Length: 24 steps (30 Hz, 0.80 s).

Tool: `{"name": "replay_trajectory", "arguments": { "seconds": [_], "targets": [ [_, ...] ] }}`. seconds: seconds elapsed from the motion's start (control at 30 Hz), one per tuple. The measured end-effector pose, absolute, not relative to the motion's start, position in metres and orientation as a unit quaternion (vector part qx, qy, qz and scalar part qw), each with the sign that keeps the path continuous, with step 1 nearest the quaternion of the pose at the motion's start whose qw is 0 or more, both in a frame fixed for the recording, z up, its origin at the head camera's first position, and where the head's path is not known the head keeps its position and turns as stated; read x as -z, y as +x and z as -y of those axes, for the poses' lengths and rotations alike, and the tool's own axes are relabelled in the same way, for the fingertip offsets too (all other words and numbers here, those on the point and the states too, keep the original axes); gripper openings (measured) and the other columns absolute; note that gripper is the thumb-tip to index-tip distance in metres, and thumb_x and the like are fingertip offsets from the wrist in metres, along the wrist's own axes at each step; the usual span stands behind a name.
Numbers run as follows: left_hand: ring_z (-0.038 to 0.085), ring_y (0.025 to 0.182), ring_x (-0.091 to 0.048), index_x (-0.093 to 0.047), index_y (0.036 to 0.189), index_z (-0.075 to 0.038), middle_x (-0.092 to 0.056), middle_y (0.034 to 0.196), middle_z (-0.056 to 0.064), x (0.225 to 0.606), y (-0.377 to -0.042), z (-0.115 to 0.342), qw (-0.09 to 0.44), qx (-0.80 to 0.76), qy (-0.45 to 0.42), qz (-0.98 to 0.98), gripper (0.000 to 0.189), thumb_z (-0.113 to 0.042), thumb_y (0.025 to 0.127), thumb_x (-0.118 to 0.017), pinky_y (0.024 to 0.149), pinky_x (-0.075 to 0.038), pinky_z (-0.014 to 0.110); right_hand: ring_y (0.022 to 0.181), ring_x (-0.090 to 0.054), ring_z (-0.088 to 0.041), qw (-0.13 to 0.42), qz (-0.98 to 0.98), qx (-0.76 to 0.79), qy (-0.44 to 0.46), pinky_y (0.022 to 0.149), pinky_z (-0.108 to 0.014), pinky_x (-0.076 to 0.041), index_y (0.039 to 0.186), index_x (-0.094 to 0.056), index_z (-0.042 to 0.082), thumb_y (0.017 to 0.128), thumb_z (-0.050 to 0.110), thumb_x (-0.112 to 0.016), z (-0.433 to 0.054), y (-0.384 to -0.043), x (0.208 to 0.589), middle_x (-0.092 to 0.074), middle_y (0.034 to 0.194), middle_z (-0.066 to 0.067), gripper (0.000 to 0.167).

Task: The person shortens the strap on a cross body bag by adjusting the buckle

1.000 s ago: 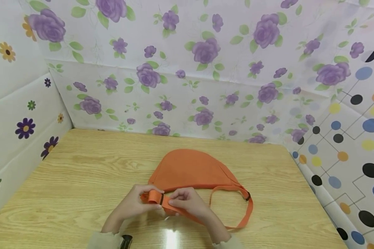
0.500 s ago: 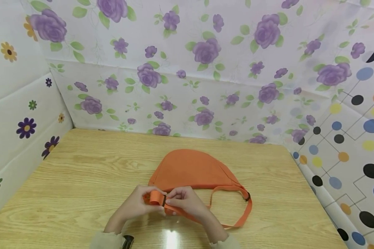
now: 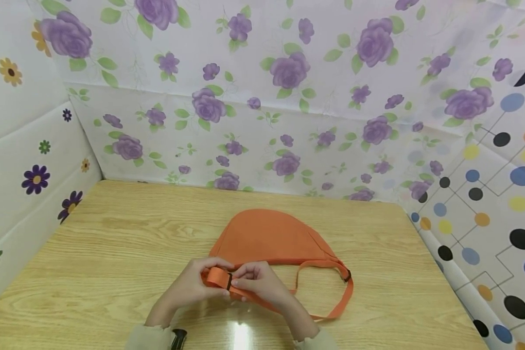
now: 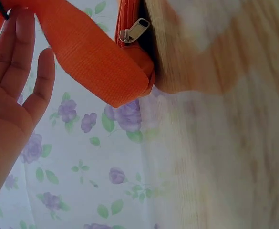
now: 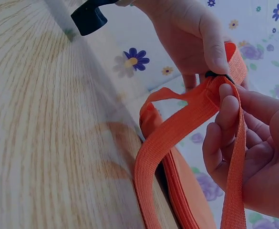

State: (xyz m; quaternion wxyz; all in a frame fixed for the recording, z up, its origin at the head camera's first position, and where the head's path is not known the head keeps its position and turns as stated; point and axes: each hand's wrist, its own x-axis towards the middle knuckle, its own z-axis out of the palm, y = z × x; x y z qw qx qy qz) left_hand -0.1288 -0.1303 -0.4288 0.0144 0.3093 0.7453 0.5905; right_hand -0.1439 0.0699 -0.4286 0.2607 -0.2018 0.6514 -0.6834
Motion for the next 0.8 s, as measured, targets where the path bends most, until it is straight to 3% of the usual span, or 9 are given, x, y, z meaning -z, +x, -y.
{"name": "replay_trajectory", "arguments": {
  "seconds": [0.3, 0.63, 0.8],
  "targets": [
    [0.011, 0.07, -0.058, -0.065, 0.089, 0.008, -0.064, 0.082, 0.016, 0.404, -0.12, 0.126, -0.03, -0.584, 0.336, -0.738, 0.029, 0.004, 0.063, -0.077, 0.054, -0.05, 0.032, 0.055, -0.055, -0.01, 0.276, -0.646, 0.682, -0.205, 0.054, -0.022, -0.047, 0.094, -0.059, -0.013, 0.084, 0.004, -0.062, -0.072, -0.144, 0.427, -0.064, 0.072, -0.005, 0.021],
    [0.016, 0.075, -0.06, -0.067, 0.09, 0.005, -0.065, 0.084, 0.017, 0.408, -0.122, 0.132, -0.048, -0.593, 0.337, -0.73, 0.029, 0.007, 0.063, -0.077, 0.06, -0.05, 0.032, 0.056, -0.057, -0.013, 0.27, -0.677, 0.651, -0.211, 0.058, -0.024, -0.049, 0.094, -0.062, -0.009, 0.084, 0.006, -0.062, -0.089, -0.148, 0.436, -0.064, 0.072, -0.005, 0.018],
    [0.016, 0.077, -0.06, -0.068, 0.093, 0.002, -0.066, 0.087, 0.013, 0.425, -0.13, 0.135, -0.039, -0.59, 0.339, -0.732, 0.032, 0.004, 0.062, -0.078, 0.063, -0.05, 0.032, 0.053, -0.055, -0.013, 0.271, -0.671, 0.654, -0.22, 0.053, -0.021, -0.046, 0.093, -0.06, -0.013, 0.084, 0.003, -0.06, -0.095, -0.148, 0.439, -0.062, 0.071, -0.004, 0.018]
  ]
}}
